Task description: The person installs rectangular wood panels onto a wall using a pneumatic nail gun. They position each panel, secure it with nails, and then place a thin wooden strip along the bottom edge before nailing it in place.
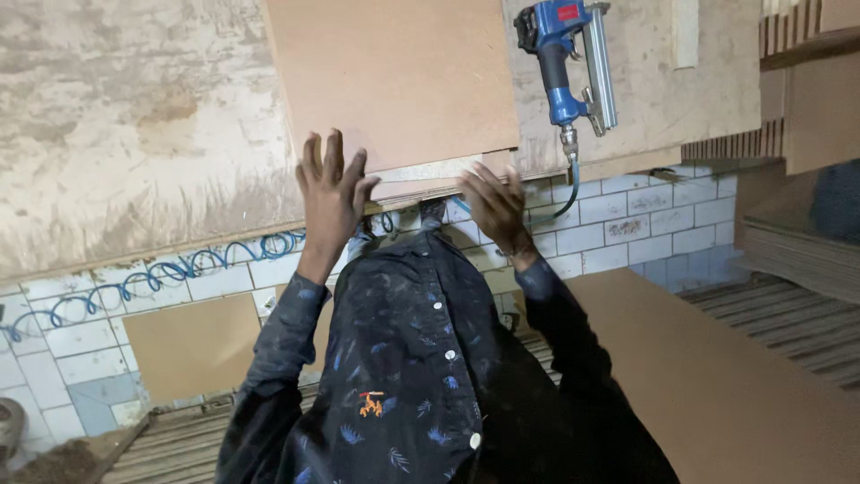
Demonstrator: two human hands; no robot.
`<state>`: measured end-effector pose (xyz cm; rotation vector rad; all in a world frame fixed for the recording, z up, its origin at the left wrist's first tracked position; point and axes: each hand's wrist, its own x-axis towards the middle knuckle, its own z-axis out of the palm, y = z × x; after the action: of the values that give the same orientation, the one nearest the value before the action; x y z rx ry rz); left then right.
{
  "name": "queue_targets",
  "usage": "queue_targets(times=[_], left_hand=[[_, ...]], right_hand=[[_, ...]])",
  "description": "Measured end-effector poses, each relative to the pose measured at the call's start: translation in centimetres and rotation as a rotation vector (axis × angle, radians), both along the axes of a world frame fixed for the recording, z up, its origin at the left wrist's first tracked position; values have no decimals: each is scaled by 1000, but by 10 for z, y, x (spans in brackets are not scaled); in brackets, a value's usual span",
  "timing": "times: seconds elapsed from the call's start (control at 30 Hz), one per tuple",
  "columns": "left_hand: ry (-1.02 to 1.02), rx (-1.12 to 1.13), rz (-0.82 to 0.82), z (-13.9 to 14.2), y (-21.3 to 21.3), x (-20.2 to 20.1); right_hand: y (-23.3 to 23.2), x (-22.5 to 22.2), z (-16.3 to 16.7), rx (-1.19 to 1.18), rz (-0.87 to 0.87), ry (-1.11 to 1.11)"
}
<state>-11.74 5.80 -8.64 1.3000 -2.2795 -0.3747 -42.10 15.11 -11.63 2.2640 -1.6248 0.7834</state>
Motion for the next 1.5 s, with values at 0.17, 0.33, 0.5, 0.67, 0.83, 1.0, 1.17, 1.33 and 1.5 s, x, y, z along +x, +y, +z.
queue_targets(times=[0.17, 0.33, 0.5, 0.67, 0.83, 1.0, 1.17, 1.33, 1.5], left_hand=[[-146, 11, -144, -11, -2, 5], [-246, -64, -436, -20, -24, 6], [-268, -51, -460, -14, -19, -1], [-321, -78, -443, -8, -12, -5], [-314, -18, -470, -15, -12, -4], [-342, -30, -457, -26, -10, -4], [-352, -27, -441, -29, -10, -5], [-305, -19, -418, -29, -10, -12], [-282, -63, -345, -33, -12, -22]], right_hand=[[14, 3, 10, 94, -379, -400], [-8, 9, 13, 27, -411, -353], [-17, 24, 17, -24, -496, -544], [-18, 26, 22, 18, -506, -529], [-21, 23, 27, 5, -487, -385], [-23, 21, 17, -27, -457, -265], [-25, -9, 17, 90, -288, -192], [-68, -88, 41, 108, -684, -707], [-150, -117, 34, 234, -485, -128]])
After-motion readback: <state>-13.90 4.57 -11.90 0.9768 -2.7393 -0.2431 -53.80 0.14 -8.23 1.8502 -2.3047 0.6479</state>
